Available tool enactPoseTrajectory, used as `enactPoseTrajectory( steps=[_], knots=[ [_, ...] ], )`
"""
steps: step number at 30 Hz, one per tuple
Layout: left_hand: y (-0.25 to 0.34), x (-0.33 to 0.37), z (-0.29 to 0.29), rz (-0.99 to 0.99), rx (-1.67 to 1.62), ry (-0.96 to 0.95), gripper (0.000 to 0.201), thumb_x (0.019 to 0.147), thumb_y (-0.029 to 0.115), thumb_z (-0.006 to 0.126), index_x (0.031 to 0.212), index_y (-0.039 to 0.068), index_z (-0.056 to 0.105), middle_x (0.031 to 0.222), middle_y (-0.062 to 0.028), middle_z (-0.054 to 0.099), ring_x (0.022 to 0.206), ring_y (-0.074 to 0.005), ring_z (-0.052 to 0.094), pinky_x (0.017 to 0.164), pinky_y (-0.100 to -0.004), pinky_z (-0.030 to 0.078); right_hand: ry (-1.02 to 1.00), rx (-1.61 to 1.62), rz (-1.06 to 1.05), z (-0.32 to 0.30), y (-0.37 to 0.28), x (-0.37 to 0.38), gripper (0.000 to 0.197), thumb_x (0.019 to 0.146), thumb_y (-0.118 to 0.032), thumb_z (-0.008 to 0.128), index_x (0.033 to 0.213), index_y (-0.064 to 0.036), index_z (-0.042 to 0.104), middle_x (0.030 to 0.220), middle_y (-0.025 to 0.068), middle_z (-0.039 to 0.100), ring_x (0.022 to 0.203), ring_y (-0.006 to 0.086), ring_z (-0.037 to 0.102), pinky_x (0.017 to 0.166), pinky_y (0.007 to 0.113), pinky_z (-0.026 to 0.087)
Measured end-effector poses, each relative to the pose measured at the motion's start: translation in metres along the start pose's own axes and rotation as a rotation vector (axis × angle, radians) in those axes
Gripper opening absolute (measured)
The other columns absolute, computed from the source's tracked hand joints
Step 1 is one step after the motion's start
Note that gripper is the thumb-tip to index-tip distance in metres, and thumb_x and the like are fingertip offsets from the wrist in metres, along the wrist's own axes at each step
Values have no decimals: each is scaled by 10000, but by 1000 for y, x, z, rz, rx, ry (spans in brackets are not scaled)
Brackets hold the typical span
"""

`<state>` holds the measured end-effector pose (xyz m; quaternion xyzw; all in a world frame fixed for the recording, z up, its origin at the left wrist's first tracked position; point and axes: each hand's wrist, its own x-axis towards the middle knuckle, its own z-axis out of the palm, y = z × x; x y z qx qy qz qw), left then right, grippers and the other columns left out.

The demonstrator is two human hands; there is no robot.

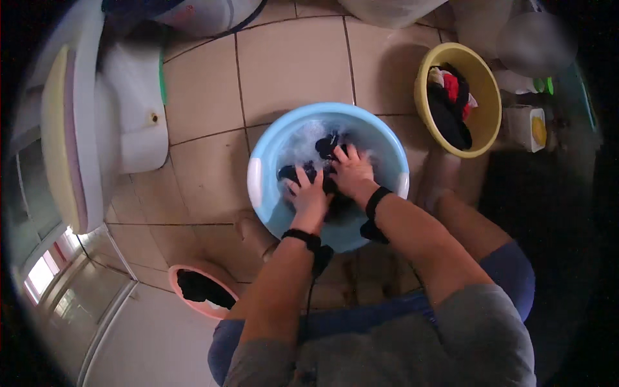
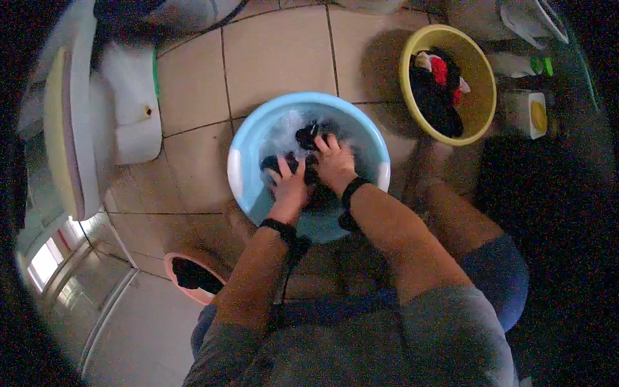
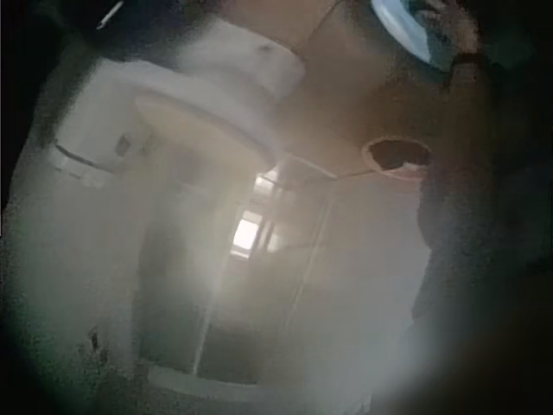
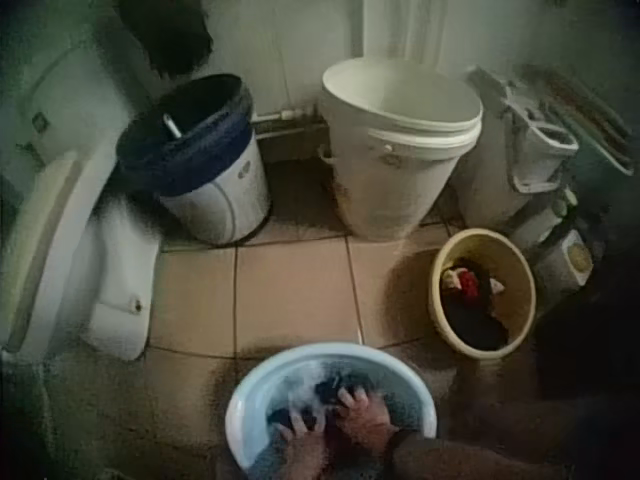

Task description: The person puts down a broom and dustpan, goes to the bathroom, and hand-washes laundry by scrubbing and wringing clothes in a basin of water.

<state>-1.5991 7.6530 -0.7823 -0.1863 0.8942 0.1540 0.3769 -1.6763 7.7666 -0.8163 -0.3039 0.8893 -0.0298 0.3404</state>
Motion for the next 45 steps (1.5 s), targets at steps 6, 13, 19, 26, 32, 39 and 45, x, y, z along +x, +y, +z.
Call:
enactPoseTrajectory(
  steps=[6, 13, 19, 26, 32, 39, 45],
  knots=[
    [-43, 71, 73, 100, -4, 19, 568, 835, 324, 599, 1365, 246, 410, 1440, -186, 288, 1309, -517, 211, 985, -678, 238, -102, 179, 246, 14, -9, 35, 353, 921, -330, 444, 1143, -108, 605, 1212, 182, 528, 1139, 382, 490, 952, 543, 380],
    [-37, 66, 16, 105, 6, 292, 389, 798, 203, 603, 1186, 177, 588, 1224, -173, 478, 1184, -378, 397, 929, -556, 352, 56, 16, -34, -45, -8, 31, 363, 826, -282, 542, 1146, -122, 607, 1061, 164, 588, 1052, 359, 533, 908, 498, 430],
    [-23, 38, -10, 183, 40, 473, 340, 783, 129, 581, 1111, 38, 592, 1168, -155, 520, 1204, -364, 380, 998, -529, 294, 308, 183, -211, -36, -21, 32, 459, 843, -168, 503, 1302, -173, 502, 1011, 145, 576, 970, 361, 581, 753, 420, 541],
    [-35, 69, 50, 33, -7, 365, 491, 833, 145, 525, 1316, 112, 445, 1431, -182, 313, 1313, -417, 269, 1055, -536, 250, -313, 130, -133, -23, -1, 50, 373, 883, -250, 482, 1209, -71, 517, 1243, 194, 493, 1065, 391, 534, 937, 485, 423],
    [-29, 46, 18, 78, -205, 355, 417, 817, 193, 605, 1214, 106, 512, 1279, -157, 415, 1211, -368, 368, 959, -507, 345, 283, 175, -19, 52, 16, 29, 361, 883, -256, 500, 1146, -11, 537, 1210, 181, 496, 1133, 360, 479, 948, 478, 407],
    [-77, -32, -52, 374, -170, 466, 147, 805, 162, 579, 833, 60, 681, 934, -142, 628, 932, -326, 588, 806, -429, 471, 131, 165, -202, -64, -40, -55, 417, 763, -249, 698, 1050, 22, 566, 1085, 224, 539, 1056, 401, 535, 902, 473, 456],
    [-70, -139, -166, 315, -176, 490, 177, 838, 129, 549, 879, 28, 689, 889, -223, 655, 797, -373, 637, 725, -434, 506, 200, 671, -228, -196, -68, -137, 372, 732, -187, 701, 1019, 18, 585, 912, 232, 628, 920, 369, 612, 827, 416, 480]
  ],
)
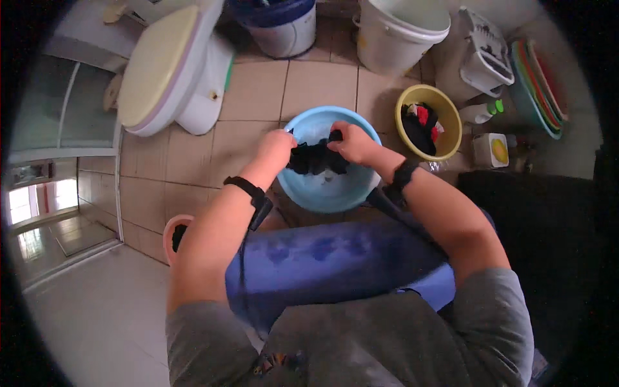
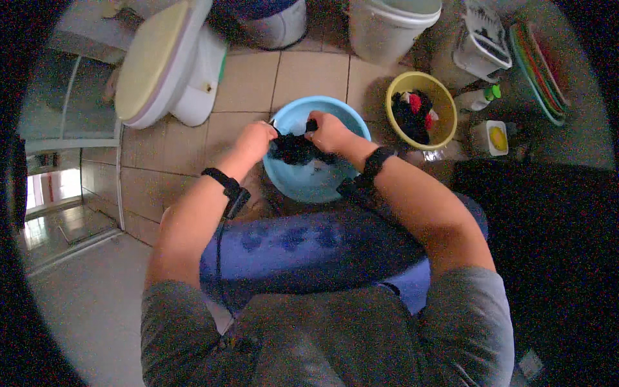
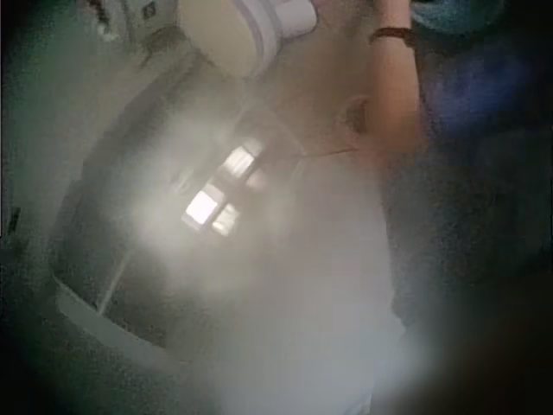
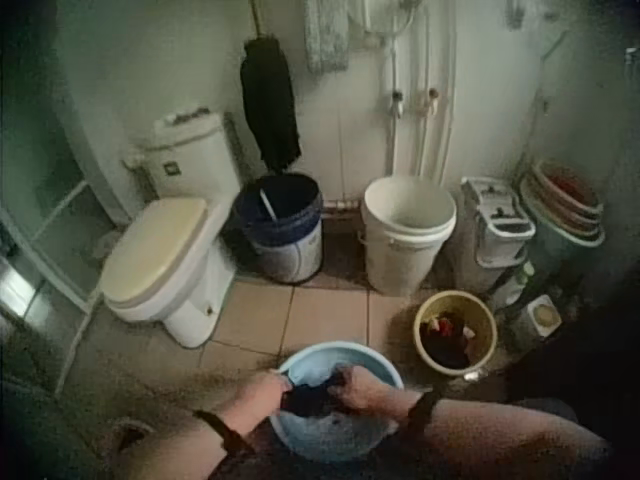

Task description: The person puts down a broom and dustpan, goes to the bathroom, and hand-washes laundry by scrubbing and wringing clothes in a basin of water.

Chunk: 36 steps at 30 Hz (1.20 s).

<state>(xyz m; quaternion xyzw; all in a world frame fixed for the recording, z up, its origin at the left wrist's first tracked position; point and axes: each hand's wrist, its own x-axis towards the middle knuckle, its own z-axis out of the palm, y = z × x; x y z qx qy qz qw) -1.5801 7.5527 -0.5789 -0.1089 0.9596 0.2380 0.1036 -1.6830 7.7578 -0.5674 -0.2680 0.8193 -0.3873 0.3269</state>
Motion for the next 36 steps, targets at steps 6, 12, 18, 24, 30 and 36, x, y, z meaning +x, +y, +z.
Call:
enactPoseTrajectory(
  steps=[6, 12, 18, 24, 30, 36],
  knots=[
    [109, -65, -133, 168, -520, 278, 137, 879, 103, 584, 906, 24, 693, 859, -81, 699, 819, -158, 646, 750, -306, 496, 64, -1, -369, -56, -133, -63, 418, 720, -185, 708, 1073, 13, 603, 889, 229, 644, 827, 356, 635, 756, 407, 485],
    [138, -75, -172, 485, -940, 538, 452, 851, 8, 610, 1277, 68, 472, 1089, -118, 614, 971, -180, 598, 871, -328, 485, 212, 213, -304, -78, -182, -67, 295, 820, -212, 677, 1029, -6, 647, 838, 165, 661, 753, 236, 631, 695, 371, 485],
    [99, -76, -83, 205, -829, 239, 1106, 709, 128, 799, 1458, 110, -14, 1393, -183, 341, 1299, -271, 377, 1048, -378, 352, 289, 369, -288, -89, -235, -84, 274, 843, -225, 665, 1012, -10, 654, 773, 106, 653, 654, 175, 596, 638, 347, 491],
    [100, -42, -53, 296, -921, 148, 931, 716, 200, 788, 1414, -1, 205, 1394, -180, 367, 1244, -290, 443, 1022, -360, 372, 329, 57, -427, -93, -241, -90, 290, 824, -222, 661, 984, 20, 647, 781, 170, 660, 678, 252, 639, 665, 368, 502],
    [86, -43, -59, 78, -371, -25, 596, 753, 252, 735, 1246, 7, 505, 1088, -178, 639, 1065, -311, 596, 914, -358, 461, 191, 42, -188, -64, -170, -61, 321, 826, -151, 629, 1076, 48, 613, 867, 120, 662, 788, 163, 591, 743, 309, 481],
    [50, -28, -24, -8, -362, -158, 639, 731, 278, 783, 1249, 28, 504, 1144, -149, 631, 1039, -270, 621, 898, -376, 482, 120, 21, -131, -29, -114, -38, 400, 855, -116, 590, 1238, -9, 551, 1028, 134, 639, 903, 165, 580, 831, 307, 462]
  ],
)
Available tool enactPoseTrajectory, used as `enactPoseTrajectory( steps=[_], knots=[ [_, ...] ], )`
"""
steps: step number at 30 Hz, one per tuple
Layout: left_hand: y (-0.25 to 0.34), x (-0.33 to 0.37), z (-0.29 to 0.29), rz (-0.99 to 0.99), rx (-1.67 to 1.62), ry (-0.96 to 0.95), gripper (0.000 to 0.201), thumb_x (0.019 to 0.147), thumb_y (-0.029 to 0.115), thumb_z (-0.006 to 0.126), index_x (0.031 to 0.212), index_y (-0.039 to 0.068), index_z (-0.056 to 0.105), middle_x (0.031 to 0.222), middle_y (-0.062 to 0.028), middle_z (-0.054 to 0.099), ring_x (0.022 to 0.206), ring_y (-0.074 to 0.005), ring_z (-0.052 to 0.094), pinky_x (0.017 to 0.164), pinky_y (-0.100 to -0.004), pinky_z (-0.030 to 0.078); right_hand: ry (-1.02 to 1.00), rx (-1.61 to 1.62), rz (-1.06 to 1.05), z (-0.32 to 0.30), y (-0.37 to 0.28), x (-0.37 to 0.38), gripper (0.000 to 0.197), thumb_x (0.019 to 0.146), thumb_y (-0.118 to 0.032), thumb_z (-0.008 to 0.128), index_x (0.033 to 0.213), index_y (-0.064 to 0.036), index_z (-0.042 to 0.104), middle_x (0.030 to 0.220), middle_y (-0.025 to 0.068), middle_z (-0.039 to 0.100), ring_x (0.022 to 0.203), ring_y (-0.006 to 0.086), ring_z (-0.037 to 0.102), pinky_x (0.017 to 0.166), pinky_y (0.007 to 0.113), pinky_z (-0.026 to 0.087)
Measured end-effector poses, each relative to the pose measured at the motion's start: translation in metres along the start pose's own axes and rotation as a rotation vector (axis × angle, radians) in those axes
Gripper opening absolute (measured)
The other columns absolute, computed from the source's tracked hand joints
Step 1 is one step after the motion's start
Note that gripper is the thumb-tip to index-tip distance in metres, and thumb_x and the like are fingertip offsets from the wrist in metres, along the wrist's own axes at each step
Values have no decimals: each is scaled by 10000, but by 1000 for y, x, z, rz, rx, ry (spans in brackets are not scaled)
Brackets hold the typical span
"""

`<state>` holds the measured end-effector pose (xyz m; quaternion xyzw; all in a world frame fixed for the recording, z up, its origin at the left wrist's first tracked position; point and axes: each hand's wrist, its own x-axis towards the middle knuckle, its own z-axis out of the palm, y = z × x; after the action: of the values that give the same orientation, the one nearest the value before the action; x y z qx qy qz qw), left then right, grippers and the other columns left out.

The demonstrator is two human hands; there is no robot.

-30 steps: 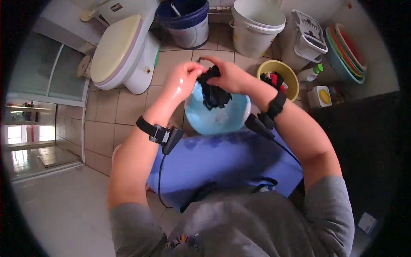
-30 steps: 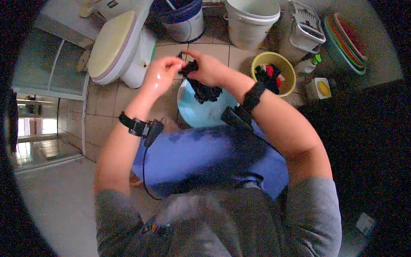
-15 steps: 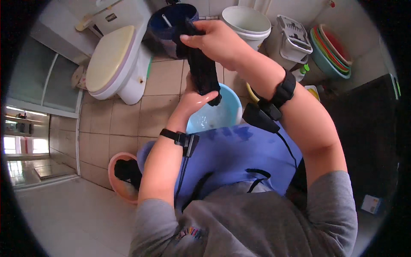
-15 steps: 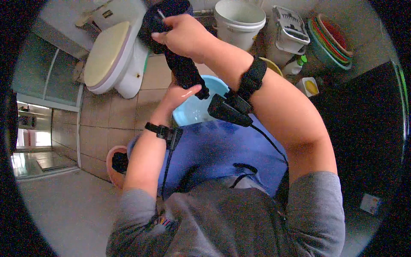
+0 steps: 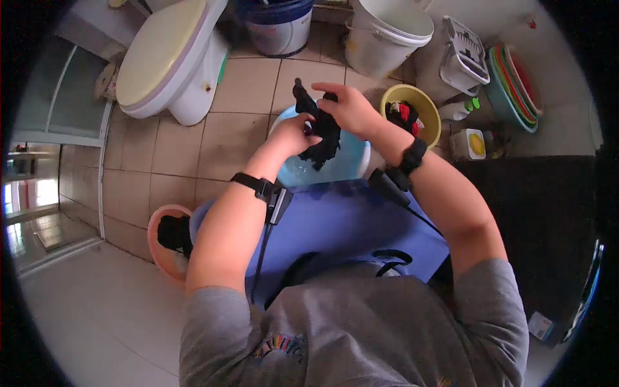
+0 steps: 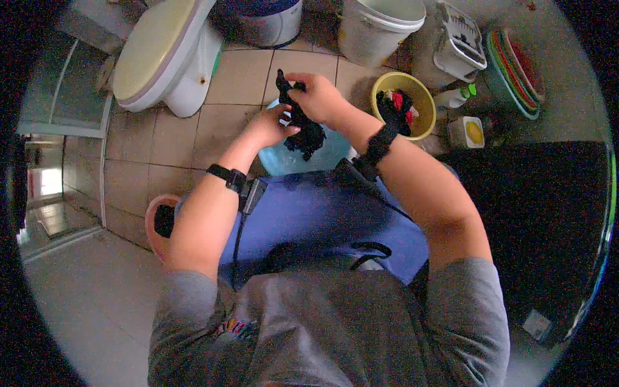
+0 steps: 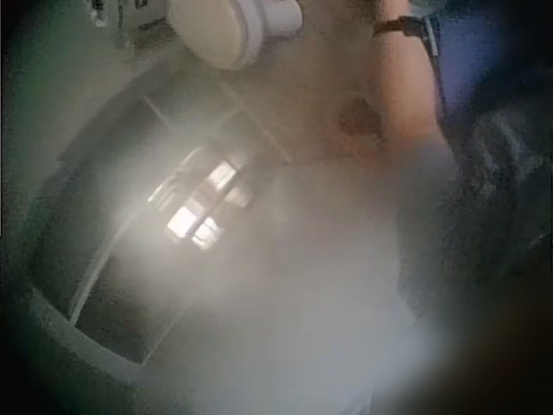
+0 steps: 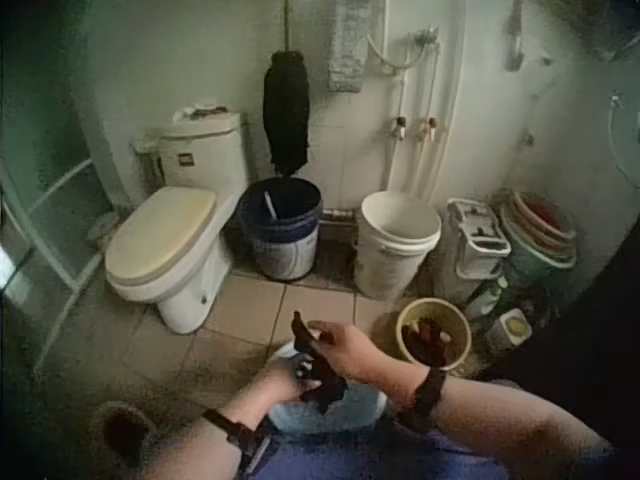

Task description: The person puts down a broom and dustpan, goes to the bathroom, and hand-washes laundry by scrubbing and wringing clothes in a basin of water.

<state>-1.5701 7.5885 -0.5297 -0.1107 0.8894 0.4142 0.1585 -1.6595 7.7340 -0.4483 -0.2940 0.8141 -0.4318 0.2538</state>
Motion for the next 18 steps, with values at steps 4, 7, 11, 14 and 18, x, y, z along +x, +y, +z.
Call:
enactPoseTrajectory(
  steps=[4, 7, 11, 14, 18],
  knots=[
    [0, 7, 13, 105, 11, 53, 681, 693, 257, 808, 1247, 23, 489, 1250, -155, 563, 1159, -298, 541, 975, -374, 430, 28, 69, -105, 8, 13, -6, 302, 793, -66, 555, 1082, -12, 622, 978, 180, 664, 914, 263, 639, 827, 347, 478],
    [-24, 13, 23, 262, -12, 150, 523, 723, 196, 761, 1171, 63, 527, 1143, -164, 605, 1102, -316, 561, 904, -391, 461, -89, 103, -125, 4, -4, -18, 194, 776, 12, 523, 938, -23, 623, 892, 100, 627, 878, 192, 592, 812, 301, 455],
    [-22, 13, 22, 333, -99, 32, 550, 691, 163, 759, 1177, 67, 521, 1129, -158, 606, 1104, -320, 554, 929, -385, 445, -174, 198, -381, -33, -30, -30, 130, 740, 49, 522, 829, -36, 562, 821, 19, 533, 825, 125, 515, 759, 257, 419],
    [-24, 10, 15, 372, -234, 42, 492, 691, 207, 752, 1120, 56, 565, 1069, -176, 623, 1055, -326, 575, 903, -379, 448, -191, 299, -570, -72, -68, -34, 153, 704, 63, 548, 807, -50, 549, 817, -9, 521, 828, 110, 502, 754, 248, 407],
    [14, 0, -19, 305, -93, 190, 496, 712, 403, 739, 1002, 14, 639, 972, -197, 651, 971, -333, 612, 844, -399, 466, 25, 288, -540, -121, -76, -46, 228, 635, 61, 528, 816, -71, 485, 934, 19, 459, 911, 137, 440, 862, 243, 330]
  ],
)
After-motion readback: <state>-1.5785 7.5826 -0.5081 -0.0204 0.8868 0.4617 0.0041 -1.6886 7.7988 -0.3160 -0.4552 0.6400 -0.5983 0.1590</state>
